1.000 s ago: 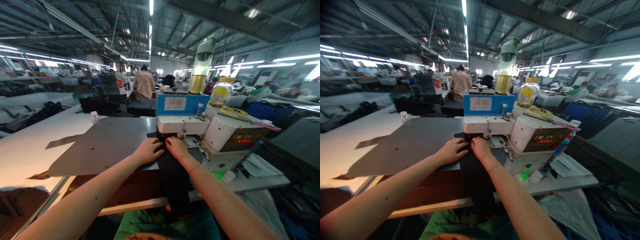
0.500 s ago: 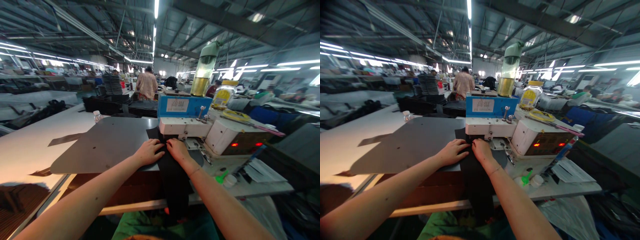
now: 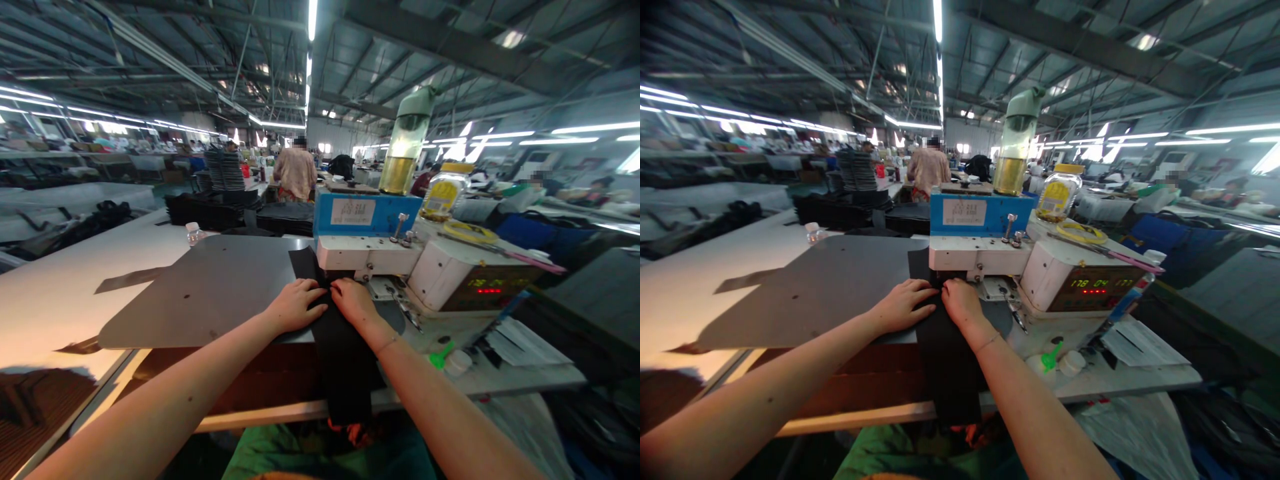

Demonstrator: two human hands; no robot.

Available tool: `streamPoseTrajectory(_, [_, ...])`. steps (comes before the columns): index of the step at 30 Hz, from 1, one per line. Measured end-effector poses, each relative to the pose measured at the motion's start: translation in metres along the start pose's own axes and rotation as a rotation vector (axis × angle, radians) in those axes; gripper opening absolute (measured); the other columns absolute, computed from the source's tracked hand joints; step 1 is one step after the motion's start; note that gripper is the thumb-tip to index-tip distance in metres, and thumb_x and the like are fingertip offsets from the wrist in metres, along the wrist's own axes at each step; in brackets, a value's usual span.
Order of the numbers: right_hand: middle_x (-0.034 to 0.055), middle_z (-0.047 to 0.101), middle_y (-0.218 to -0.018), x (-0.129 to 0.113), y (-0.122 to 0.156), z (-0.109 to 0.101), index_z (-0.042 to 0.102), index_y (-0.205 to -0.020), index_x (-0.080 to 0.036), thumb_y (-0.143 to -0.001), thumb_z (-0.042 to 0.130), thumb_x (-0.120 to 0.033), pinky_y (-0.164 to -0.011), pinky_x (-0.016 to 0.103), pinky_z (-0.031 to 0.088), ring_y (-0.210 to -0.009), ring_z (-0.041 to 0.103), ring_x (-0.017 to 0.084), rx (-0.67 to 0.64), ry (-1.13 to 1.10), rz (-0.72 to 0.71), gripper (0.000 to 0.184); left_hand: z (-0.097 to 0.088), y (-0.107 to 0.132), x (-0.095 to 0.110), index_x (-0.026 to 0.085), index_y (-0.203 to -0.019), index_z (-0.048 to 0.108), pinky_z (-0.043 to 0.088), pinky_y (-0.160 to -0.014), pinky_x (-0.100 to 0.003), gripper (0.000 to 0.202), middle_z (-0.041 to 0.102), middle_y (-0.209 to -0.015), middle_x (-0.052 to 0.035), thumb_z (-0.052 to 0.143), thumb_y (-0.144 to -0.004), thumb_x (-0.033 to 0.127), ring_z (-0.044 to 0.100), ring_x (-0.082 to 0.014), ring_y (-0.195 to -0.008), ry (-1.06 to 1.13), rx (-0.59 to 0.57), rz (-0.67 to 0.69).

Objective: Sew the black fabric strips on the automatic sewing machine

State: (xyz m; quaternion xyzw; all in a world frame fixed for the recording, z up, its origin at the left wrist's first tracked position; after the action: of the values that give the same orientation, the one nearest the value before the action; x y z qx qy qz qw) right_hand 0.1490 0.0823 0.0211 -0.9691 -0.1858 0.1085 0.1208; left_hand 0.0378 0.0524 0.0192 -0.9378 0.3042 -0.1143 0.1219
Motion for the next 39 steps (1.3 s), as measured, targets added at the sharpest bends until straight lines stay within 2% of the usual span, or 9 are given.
streamPoseTrajectory(9, [0.0054,0.063,-0.094,0.0003,-0.0003,-0.0006,0.062,-0.094,-0.019,-0.085,0.042,-0.024,-0.072,0.022,0.039,-0.085,0.058,0.015,-0.027,-0.006,0.026,0.023,0.0004,-0.0003,-0.0003,0.022,-0.116,0.053,0.037,-0.09,-0.035,0.04,0.051,-0.114,-0.0076,0.039,-0.085,0.043,0.046,-0.0217,-0.104,0.004,-0.006,-0.002])
streamPoseTrajectory(24, [0.0053,0.064,-0.092,0.0011,0.0,-0.0011,0.062,-0.091,-0.018,-0.084,0.042,-0.023,-0.068,0.023,0.039,-0.082,0.058,0.015,0.019,-0.029,-0.001,0.022,0.0,-0.0004,0.0006,0.021,-0.116,0.053,0.037,-0.091,-0.034,0.041,0.051,-0.114,-0.0073,0.038,-0.085,0.043,0.046,-0.021,-0.104,-0.005,-0.007,0.009])
streamPoseTrajectory(39, [0.0064,0.063,-0.092,0.0024,-0.0008,0.0025,0.062,-0.091,-0.017,-0.085,0.041,-0.023,-0.069,0.023,0.038,-0.082,0.057,0.015,0.001,-0.025,0.017,0.023,0.0008,-0.0009,0.0009,0.02,-0.115,0.053,0.038,-0.091,-0.035,0.04,0.051,-0.113,-0.008,0.039,-0.085,0.043,0.046,-0.0218,-0.103,-0.009,0.001,0.022])
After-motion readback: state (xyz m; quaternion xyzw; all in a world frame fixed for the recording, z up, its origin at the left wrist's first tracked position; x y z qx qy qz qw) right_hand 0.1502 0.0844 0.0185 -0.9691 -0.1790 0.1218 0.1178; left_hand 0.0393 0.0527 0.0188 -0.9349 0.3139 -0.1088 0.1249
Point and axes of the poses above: each hand's wrist, its own y-axis away from the middle knuckle, its own z-axis out of the palm, x = y × z, the point moved 6 cm from there along -y, towards the middle knuckle
